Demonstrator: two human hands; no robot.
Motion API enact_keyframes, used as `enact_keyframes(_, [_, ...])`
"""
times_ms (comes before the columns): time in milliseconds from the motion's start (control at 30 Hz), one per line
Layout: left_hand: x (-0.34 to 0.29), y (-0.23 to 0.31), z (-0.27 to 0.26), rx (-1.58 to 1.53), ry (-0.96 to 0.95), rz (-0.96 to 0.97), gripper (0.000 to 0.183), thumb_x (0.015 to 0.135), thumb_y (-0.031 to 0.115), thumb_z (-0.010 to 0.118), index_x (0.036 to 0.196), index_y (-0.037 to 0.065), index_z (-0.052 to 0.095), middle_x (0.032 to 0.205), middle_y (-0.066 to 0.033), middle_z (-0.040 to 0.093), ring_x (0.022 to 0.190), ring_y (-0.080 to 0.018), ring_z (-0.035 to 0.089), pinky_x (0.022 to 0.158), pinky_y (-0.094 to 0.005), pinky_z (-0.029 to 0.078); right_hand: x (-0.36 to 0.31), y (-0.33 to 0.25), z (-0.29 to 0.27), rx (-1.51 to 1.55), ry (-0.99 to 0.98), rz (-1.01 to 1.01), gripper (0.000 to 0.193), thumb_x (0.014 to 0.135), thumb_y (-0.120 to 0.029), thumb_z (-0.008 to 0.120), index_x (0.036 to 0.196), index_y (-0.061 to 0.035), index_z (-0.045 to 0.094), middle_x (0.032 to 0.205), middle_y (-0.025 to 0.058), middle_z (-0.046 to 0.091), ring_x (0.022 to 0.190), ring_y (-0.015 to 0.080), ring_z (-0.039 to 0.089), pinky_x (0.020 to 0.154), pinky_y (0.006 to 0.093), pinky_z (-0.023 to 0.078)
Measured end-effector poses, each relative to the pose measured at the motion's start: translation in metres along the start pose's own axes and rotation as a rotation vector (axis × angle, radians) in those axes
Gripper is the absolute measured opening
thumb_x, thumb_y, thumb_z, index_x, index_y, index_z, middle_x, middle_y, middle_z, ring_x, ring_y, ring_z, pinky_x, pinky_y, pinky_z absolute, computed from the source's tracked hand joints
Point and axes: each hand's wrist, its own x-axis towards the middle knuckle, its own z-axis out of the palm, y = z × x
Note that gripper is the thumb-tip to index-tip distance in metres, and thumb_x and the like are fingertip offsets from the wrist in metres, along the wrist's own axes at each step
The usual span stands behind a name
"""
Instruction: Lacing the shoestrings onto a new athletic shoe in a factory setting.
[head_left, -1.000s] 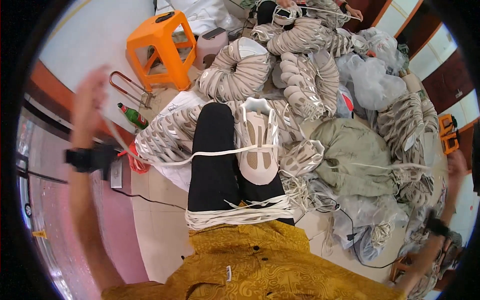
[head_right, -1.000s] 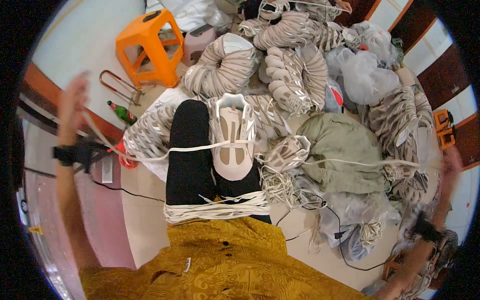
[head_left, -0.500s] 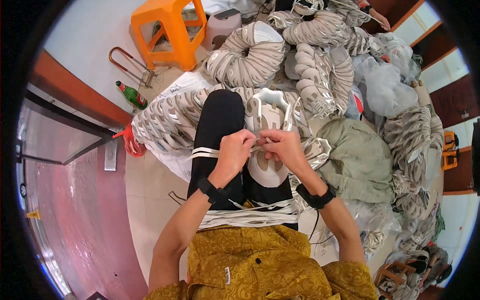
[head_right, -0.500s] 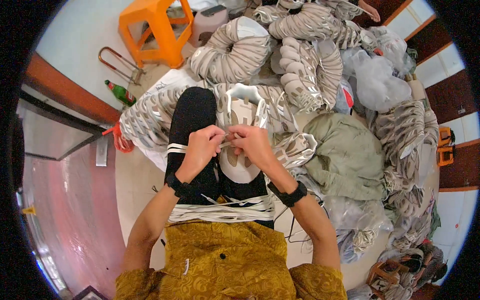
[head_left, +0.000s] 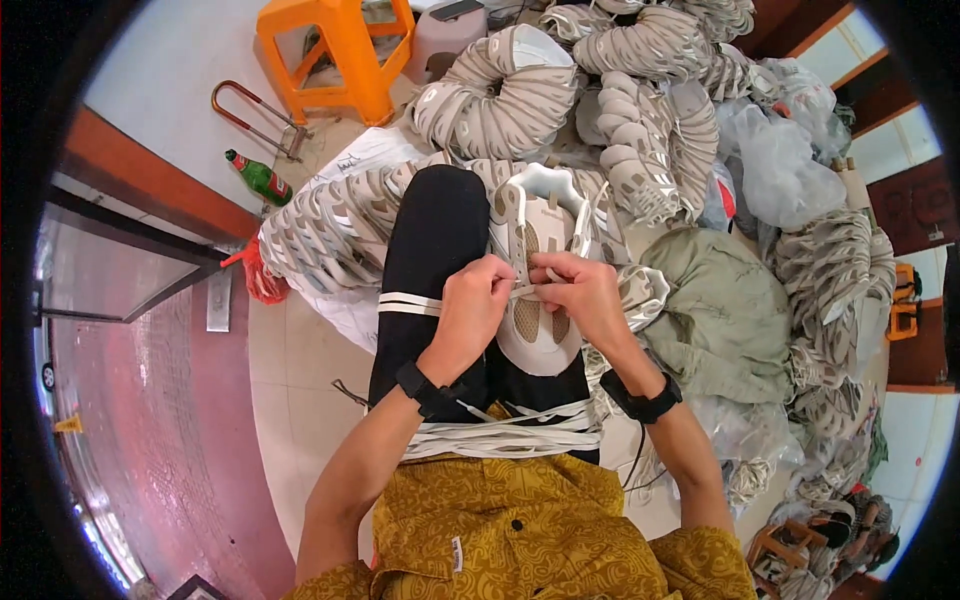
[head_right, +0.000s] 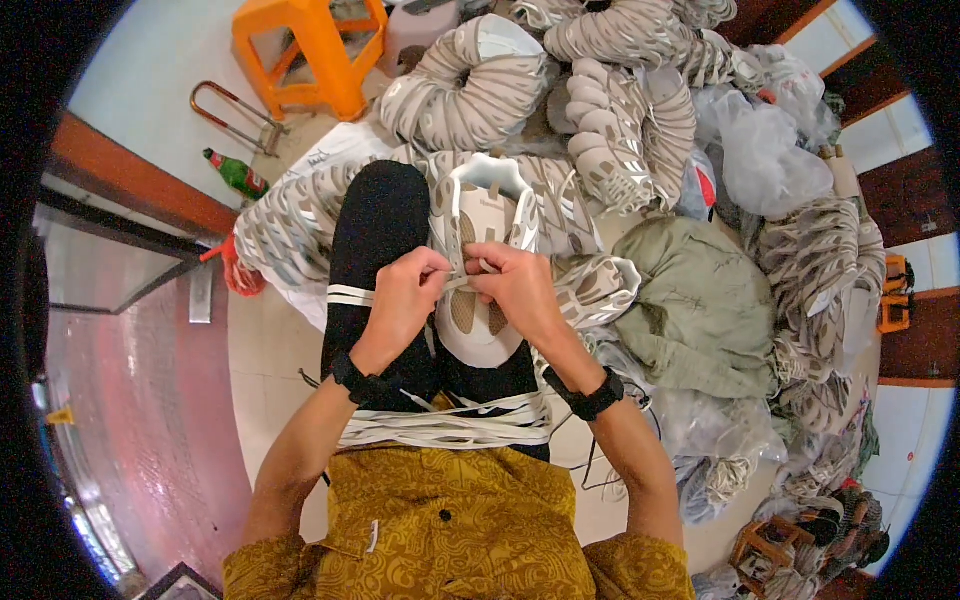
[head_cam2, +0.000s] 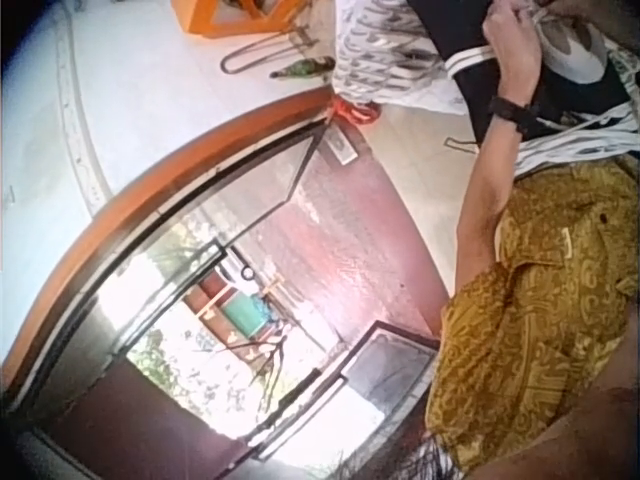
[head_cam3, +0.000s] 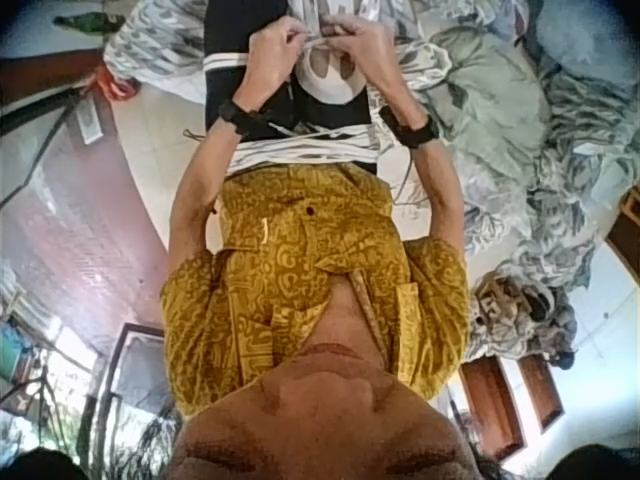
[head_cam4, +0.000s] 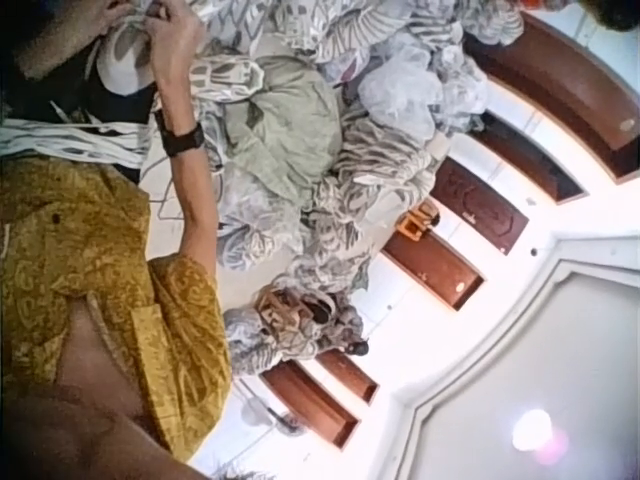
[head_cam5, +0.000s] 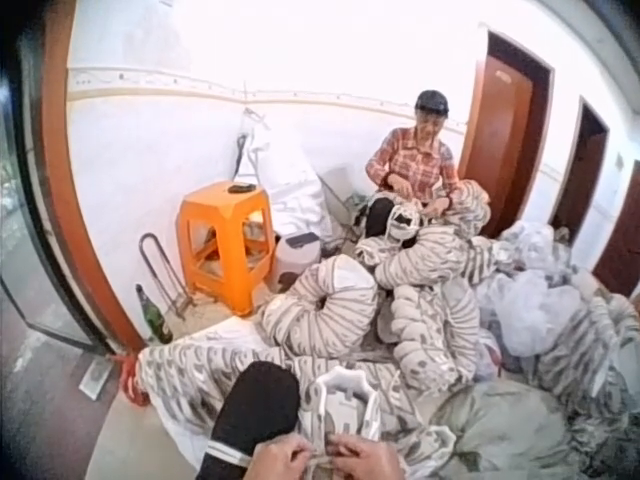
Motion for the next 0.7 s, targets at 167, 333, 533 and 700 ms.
enact_keyframes(167, [-0.006, 0.002, 0.004, 0.072, 0.034, 0.128, 0.007, 0.073, -0.001, 0.054, 0.08, -0.001, 0.056, 0.071, -0.0154, 0.057, 0.062, -0.0268, 0.058, 0.054, -0.0308, 0.045, 0.005, 0.0, 0.001, -0.065, -0.023, -0.002, 0.032, 0.066, 0.001, 0.06, 0.098, 0.0023, 0.06, 0.076, 0.0069, 0.063, 0.051, 0.0085, 0.053, 0.048, 0.0217, 0.043])
enact_keyframes(333, [-0.011, 0.006, 0.005, 0.272, 0.087, 0.276, 0.006, 0.073, 0.0, 0.055, 0.078, 0.002, 0.053, 0.073, -0.0154, 0.055, 0.066, -0.0329, 0.056, 0.056, -0.0386, 0.045, 0.011, -0.005, -0.001, 0.183, -0.115, 0.15, 0.033, 0.067, 0.003, 0.06, 0.1, 0.0053, 0.058, 0.079, 0.0078, 0.063, 0.051, 0.0085, 0.054, 0.043, 0.019, 0.039])
enact_keyframes(533, [-0.015, 0.003, 0.004, 0.188, 0.188, 0.219, 0.006, 0.073, -0.002, 0.054, 0.076, 0.002, 0.051, 0.073, -0.0153, 0.054, 0.066, -0.0327, 0.055, 0.056, -0.0383, 0.045, 0.011, -0.005, -0.001, 0.317, -0.133, 0.204, 0.034, 0.069, 0.004, 0.06, 0.102, 0.006, 0.056, 0.082, 0.0094, 0.063, 0.051, 0.0093, 0.054, 0.041, 0.0178, 0.038])
enact_keyframes(700, [-0.014, 0.002, 0.003, 0.192, 0.18, 0.151, 0.009, 0.071, -0.004, 0.056, 0.078, 0.001, 0.053, 0.071, -0.0142, 0.054, 0.062, -0.0273, 0.056, 0.054, -0.033, 0.044, 0.011, -0.003, 0.0, 0.346, -0.13, 0.205, 0.033, 0.069, 0.005, 0.059, 0.101, 0.0061, 0.057, 0.081, 0.0094, 0.063, 0.051, 0.0093, 0.054, 0.041, 0.018, 0.038])
